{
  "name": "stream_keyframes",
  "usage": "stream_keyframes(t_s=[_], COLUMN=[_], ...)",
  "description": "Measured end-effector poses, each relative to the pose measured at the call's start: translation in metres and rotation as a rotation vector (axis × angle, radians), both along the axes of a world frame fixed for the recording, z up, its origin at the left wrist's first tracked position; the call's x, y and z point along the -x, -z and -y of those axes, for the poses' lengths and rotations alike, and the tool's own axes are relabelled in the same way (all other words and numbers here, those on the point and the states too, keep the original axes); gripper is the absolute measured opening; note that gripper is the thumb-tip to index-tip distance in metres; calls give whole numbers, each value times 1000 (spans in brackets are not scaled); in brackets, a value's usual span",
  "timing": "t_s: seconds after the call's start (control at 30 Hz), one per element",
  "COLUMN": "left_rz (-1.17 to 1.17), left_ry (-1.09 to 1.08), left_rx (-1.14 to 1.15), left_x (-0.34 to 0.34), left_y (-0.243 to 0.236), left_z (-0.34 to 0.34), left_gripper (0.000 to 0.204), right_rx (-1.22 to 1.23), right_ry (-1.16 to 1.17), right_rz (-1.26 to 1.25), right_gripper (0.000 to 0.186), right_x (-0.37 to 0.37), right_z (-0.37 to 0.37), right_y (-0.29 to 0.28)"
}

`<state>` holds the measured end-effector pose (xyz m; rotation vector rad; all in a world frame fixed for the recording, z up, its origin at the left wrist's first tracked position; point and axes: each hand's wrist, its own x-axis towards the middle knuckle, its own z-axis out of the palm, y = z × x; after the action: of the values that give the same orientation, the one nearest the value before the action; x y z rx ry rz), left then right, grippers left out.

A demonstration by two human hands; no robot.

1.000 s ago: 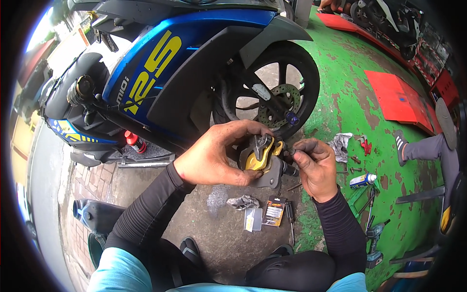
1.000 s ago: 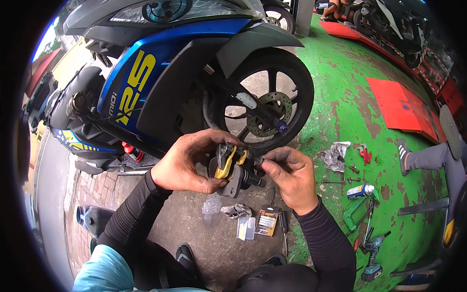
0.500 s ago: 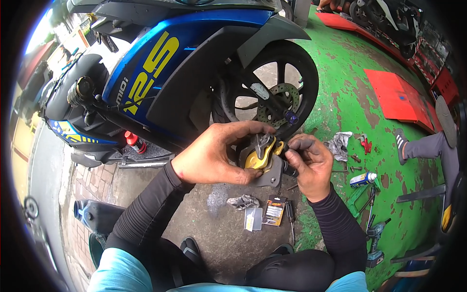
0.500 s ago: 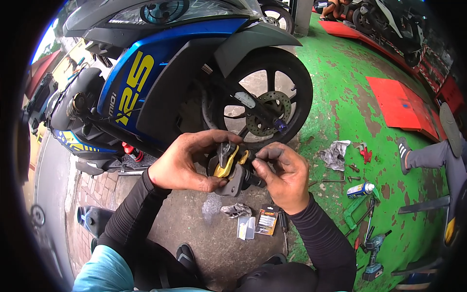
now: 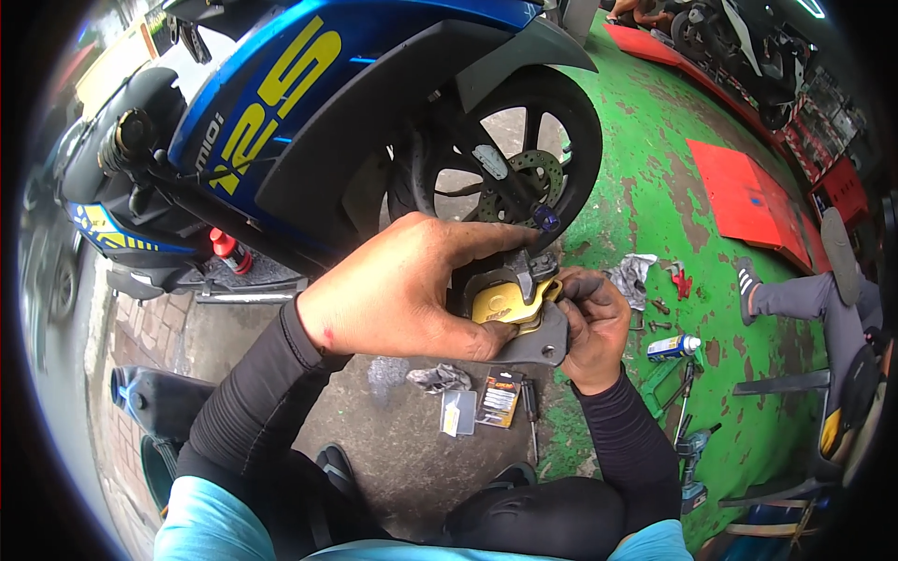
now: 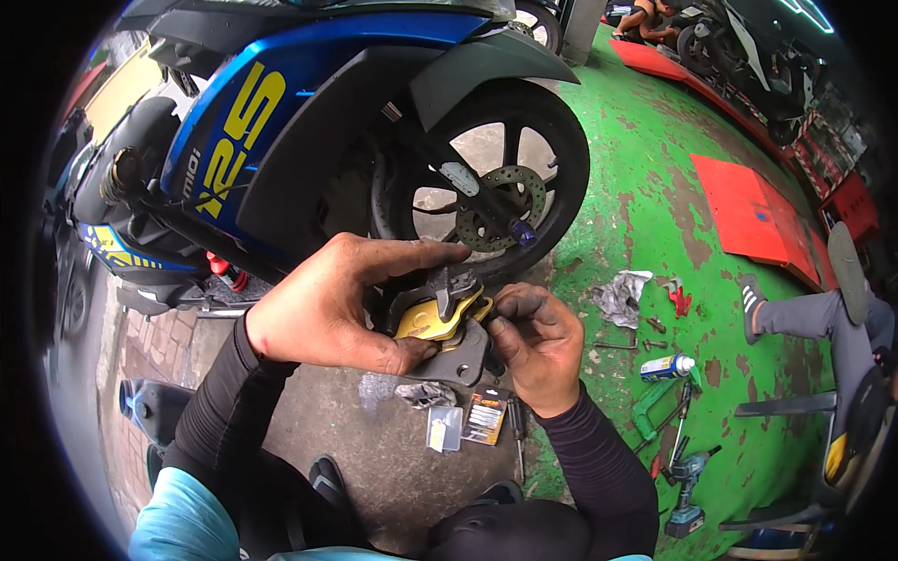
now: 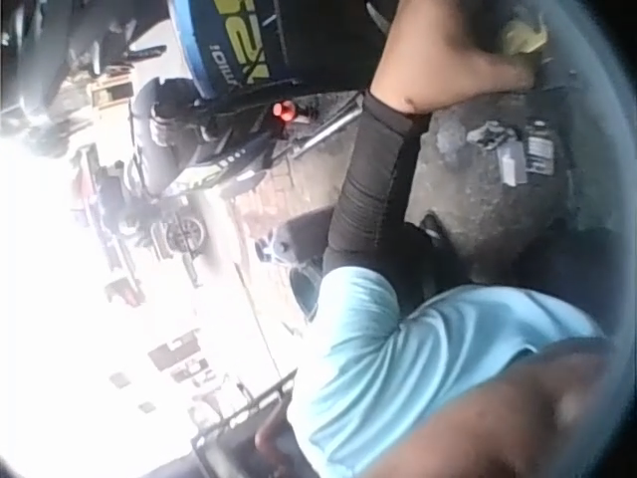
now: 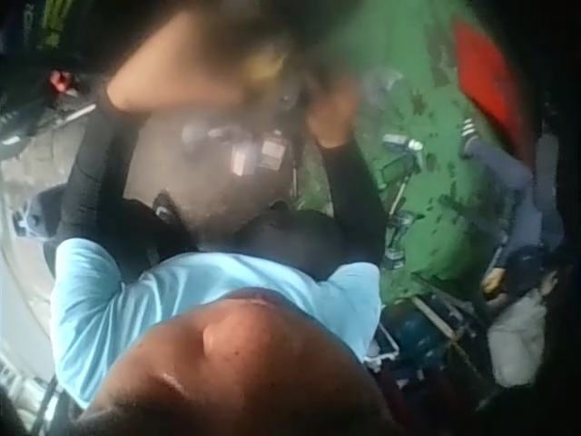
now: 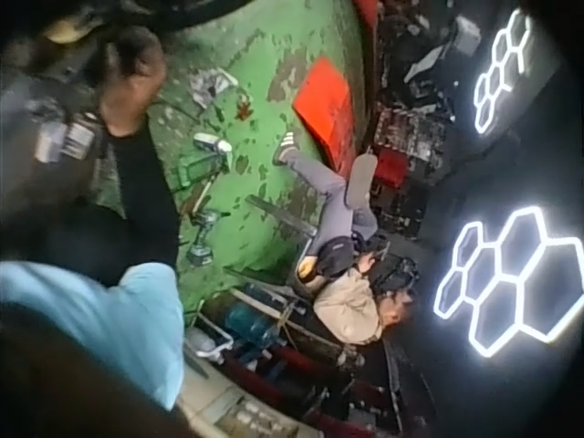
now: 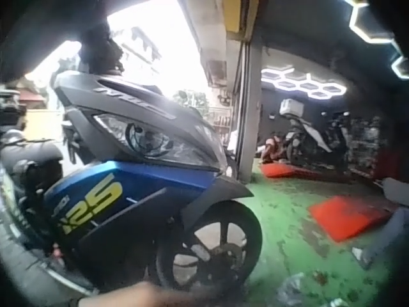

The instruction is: Replacing brake pads on a motorcycle brake caliper.

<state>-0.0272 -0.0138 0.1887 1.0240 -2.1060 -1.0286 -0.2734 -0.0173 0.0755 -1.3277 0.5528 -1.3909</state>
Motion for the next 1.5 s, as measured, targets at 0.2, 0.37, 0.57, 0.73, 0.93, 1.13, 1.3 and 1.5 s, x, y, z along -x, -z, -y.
stream_keyframes(t_s=[0.2, 0.37, 0.57, 0.73, 0.93, 1.13, 1.3, 1.5], left_rz=[10, 22, 15, 64, 20, 209, 228, 391], left_ry=[5, -1, 10, 17, 121, 165, 142, 92], left_rx=[30, 31, 70, 50, 14, 159, 189, 225], left_x=[6, 6, 5, 10, -2, 14, 15, 7], left_y=[-2, -3, -1, 2, 25, 46, 72, 80], left_z=[1, 1, -2, 0, 5, 8, 9, 1], left_gripper=[79, 79, 79, 78, 76, 67, 66, 61], right_rx=[51, 101, 85, 79, -99, -495, -493, -451], right_ry=[71, 60, 66, 74, -190, -395, -412, 570], right_rz=[48, 33, 31, 10, -33, 44, -170, -818], right_gripper=[20, 21, 22, 18, 22, 31, 38, 28], right_x=[-3, -2, -2, 2, 0, 10, 34, 168], right_z=[-4, -1, -7, -10, -36, -52, -41, 34], right_y=[0, 2, 1, 8, 33, 73, 115, 174])
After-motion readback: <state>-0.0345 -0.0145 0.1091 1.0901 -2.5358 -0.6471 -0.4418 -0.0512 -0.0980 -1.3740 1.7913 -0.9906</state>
